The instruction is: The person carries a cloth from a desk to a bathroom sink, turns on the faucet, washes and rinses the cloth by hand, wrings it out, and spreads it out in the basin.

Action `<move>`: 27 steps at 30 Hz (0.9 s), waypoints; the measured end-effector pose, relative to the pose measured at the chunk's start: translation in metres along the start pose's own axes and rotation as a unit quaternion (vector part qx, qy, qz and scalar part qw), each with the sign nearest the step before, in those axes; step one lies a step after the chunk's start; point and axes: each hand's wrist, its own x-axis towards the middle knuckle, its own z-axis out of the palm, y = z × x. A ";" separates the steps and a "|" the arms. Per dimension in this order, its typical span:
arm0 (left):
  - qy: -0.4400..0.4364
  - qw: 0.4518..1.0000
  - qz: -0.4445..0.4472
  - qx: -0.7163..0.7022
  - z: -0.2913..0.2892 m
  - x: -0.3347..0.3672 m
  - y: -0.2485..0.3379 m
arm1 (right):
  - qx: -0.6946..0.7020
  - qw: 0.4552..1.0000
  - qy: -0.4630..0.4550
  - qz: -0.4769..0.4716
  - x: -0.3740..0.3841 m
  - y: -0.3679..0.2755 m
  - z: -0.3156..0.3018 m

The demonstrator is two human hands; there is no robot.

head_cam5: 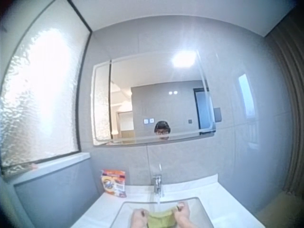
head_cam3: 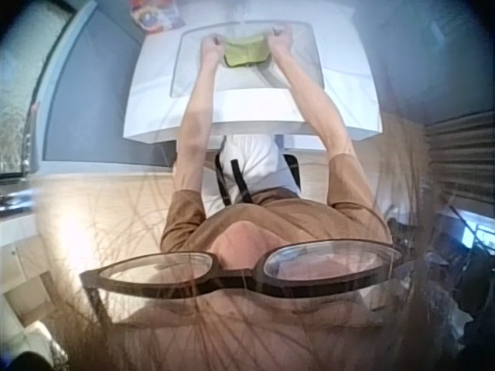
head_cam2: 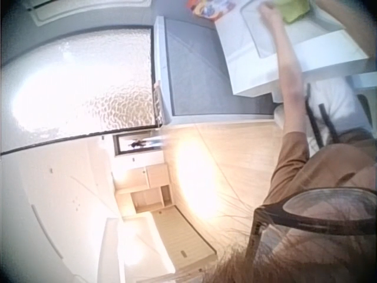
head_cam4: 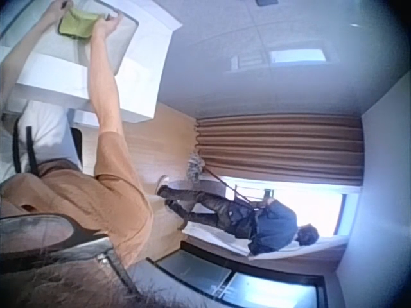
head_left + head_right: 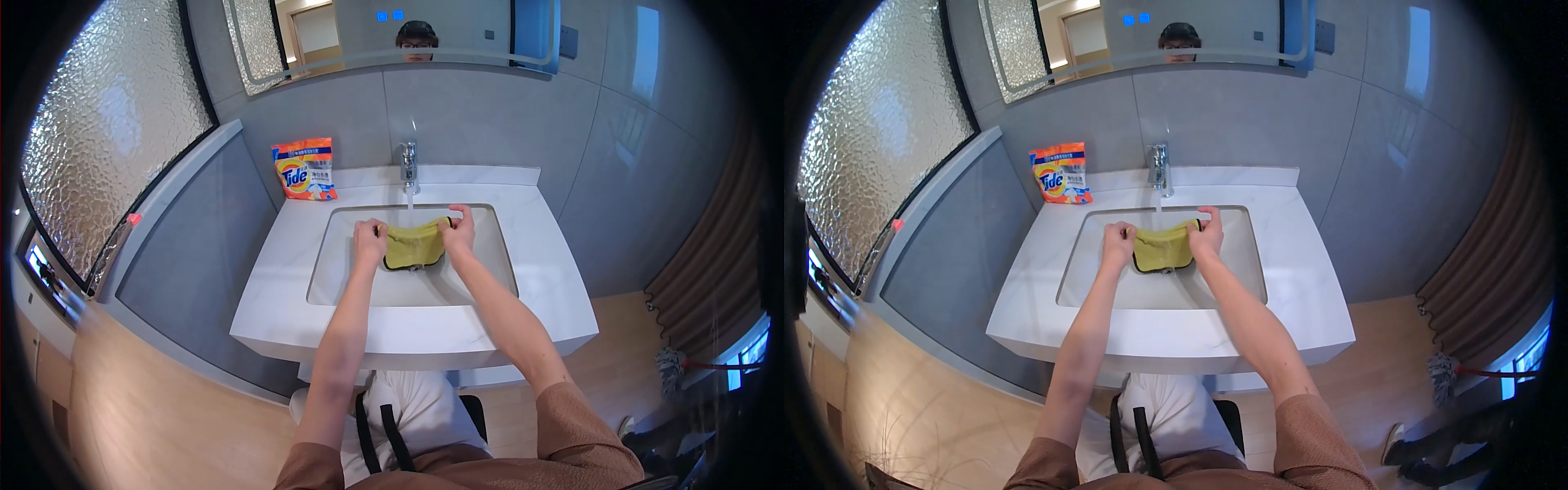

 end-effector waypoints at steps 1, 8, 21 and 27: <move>0.001 1.000 0.000 0.000 -0.002 0.002 -0.001 | -0.004 1.000 -0.025 -0.005 0.000 -0.001 -0.001; -0.027 0.977 -0.116 -0.177 -0.001 0.012 0.030 | -0.112 0.977 -0.076 -0.165 0.020 0.021 -0.015; -0.057 0.989 -0.113 -0.074 -0.032 0.007 0.047 | -0.223 0.961 -0.162 0.006 0.010 0.005 -0.009; -0.040 0.991 -0.084 -0.094 -0.023 -0.001 0.035 | -0.132 0.985 -0.103 -0.052 0.011 0.022 0.000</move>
